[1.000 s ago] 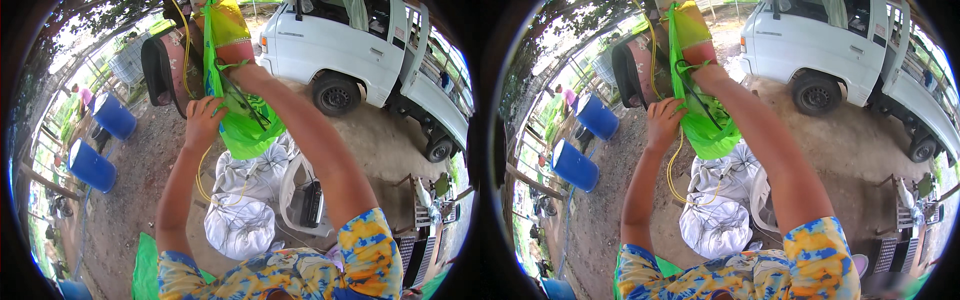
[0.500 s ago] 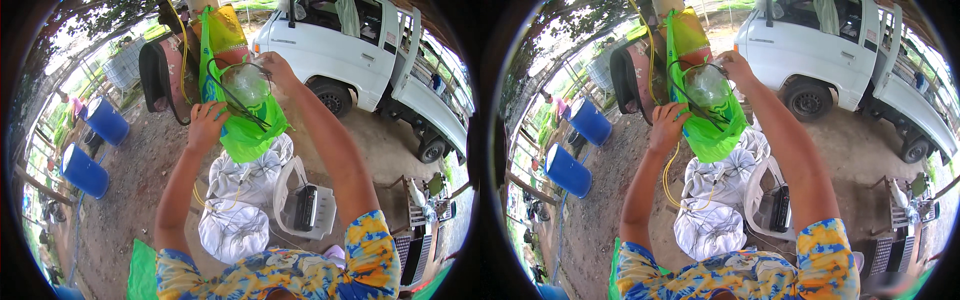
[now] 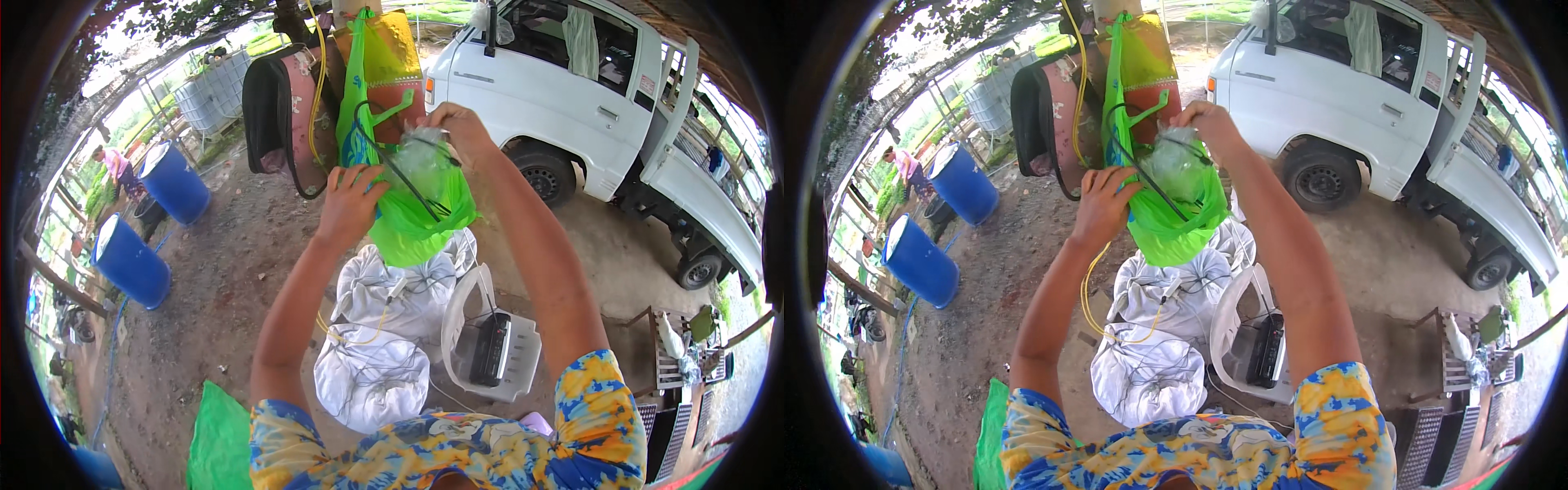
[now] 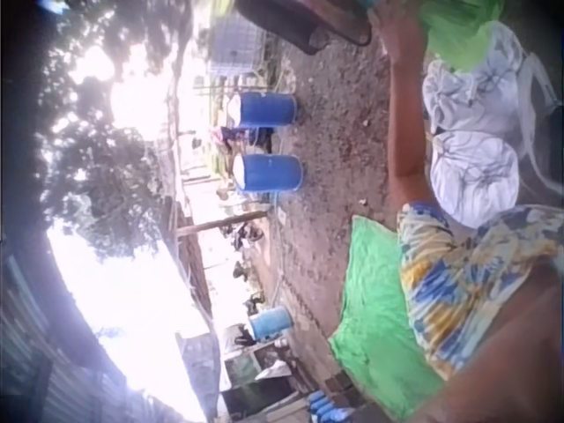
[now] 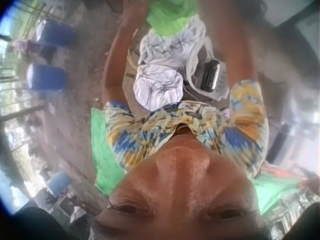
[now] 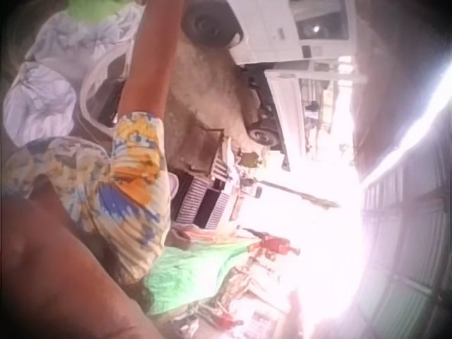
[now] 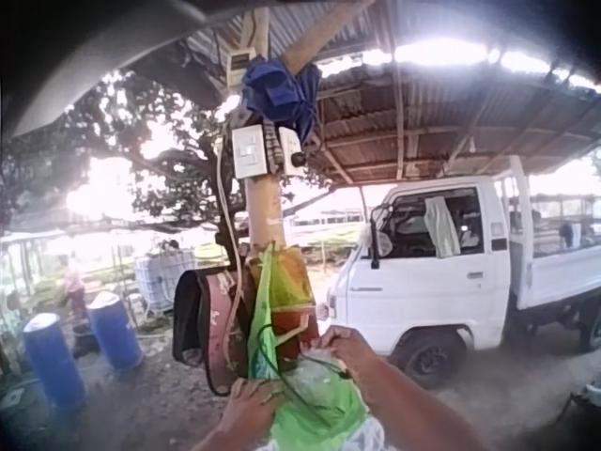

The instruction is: The person handles a plastic bag, interacts with objects on a chair, and moves a large white sack across a green tarp.

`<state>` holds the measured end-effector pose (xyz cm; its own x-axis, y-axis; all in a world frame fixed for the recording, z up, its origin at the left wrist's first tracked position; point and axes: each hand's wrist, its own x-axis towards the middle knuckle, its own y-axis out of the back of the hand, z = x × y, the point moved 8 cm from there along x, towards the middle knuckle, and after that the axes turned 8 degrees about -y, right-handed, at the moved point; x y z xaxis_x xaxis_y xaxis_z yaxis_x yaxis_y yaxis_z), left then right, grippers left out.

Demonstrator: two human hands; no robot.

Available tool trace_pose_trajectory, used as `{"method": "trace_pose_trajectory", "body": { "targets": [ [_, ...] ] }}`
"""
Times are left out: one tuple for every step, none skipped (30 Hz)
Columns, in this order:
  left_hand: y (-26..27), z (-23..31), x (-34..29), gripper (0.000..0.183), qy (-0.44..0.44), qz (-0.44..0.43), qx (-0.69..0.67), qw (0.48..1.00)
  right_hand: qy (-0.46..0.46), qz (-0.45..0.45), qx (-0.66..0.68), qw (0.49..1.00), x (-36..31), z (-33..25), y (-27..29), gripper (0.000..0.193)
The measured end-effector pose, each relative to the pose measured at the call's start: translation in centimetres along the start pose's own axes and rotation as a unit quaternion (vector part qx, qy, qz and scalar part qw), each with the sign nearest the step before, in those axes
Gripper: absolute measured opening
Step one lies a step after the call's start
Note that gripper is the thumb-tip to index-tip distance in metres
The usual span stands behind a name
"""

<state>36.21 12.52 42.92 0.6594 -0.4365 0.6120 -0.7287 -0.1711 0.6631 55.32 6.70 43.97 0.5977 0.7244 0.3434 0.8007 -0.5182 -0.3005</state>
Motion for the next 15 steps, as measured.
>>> {"method": "trace_pose_trajectory", "body": {
  "targets": [
    [0.1,0.2,0.1,0.027,-0.003,0.005,-0.005,1.0,-0.002,0.002,-0.001,1.0,-0.4,-0.1,-0.3,0.018],
    [0.2,0.4,0.3,0.027,-0.003,0.005,-0.008,1.0,0.013,0.021,-0.236,0.971,-0.9,-0.5,-0.8,0.018],
    [0.5,0.6,0.6,0.029,-0.003,0.008,-0.024,1.0,0.026,0.039,-0.458,0.888,-1.2,-0.8,-1.3,0.02],
    [0.6,0.8,0.8,0.032,-0.003,0.01,-0.04,0.999,0.045,0.044,-0.452,0.89,-1.6,-1.2,-1.5,0.022],
    [0.4,0.9,1.0,0.032,-0.004,0.011,-0.043,0.999,0.043,0.046,-0.453,0.889,-2.0,-1.3,-1.7,0.022],
    [0.4,0.8,1.4,0.026,0.003,0.017,-0.049,0.999,0.05,0.048,-0.431,0.9,-2.4,-1.5,-1.8,0.022],
    [0.4,0.6,1.8,0.022,0.01,0.022,-0.056,0.998,0.058,0.05,-0.409,0.91,-2.8,-1.8,-1.8,0.023],
    [0.3,0.7,2.3,0.022,0.009,0.022,-0.058,0.998,0.056,0.052,-0.41,0.909,-2.9,-1.7,-1.7,0.023],
    [0.2,0.7,3.2,0.022,0.021,0.008,-0.055,0.998,0.04,0.04,-0.364,0.93,-3.0,-1.3,-1.4,0.025],
    [-0.1,0.7,3.8,0.023,0.034,-0.007,-0.051,0.998,0.024,0.029,-0.317,0.948,-3.1,-0.8,-1.1,0.026],
    [-0.3,0.9,4.4,0.023,0.032,-0.006,-0.054,0.998,0.022,0.032,-0.318,0.947,-3.1,-0.6,-0.8,0.026],
    [-0.4,1.1,5.1,0.023,0.025,-0.005,-0.053,0.998,-0.006,0.031,-0.288,0.957,-3.1,-0.1,-0.5,0.027],
    [-0.5,1.4,5.5,0.024,0.017,-0.003,-0.051,0.999,-0.035,0.03,-0.257,0.965,-3.2,0.4,-0.3,0.027],
    [-0.6,1.5,5.7,0.024,0.016,-0.001,-0.054,0.998,-0.035,0.033,-0.26,0.964,-3.2,0.5,-0.2,0.027],
    [-0.7,1.7,5.9,0.024,0.016,-0.001,-0.056,0.998,-0.056,0.041,-0.224,0.972,-3.3,0.8,0.0,0.026]
  ]
}}
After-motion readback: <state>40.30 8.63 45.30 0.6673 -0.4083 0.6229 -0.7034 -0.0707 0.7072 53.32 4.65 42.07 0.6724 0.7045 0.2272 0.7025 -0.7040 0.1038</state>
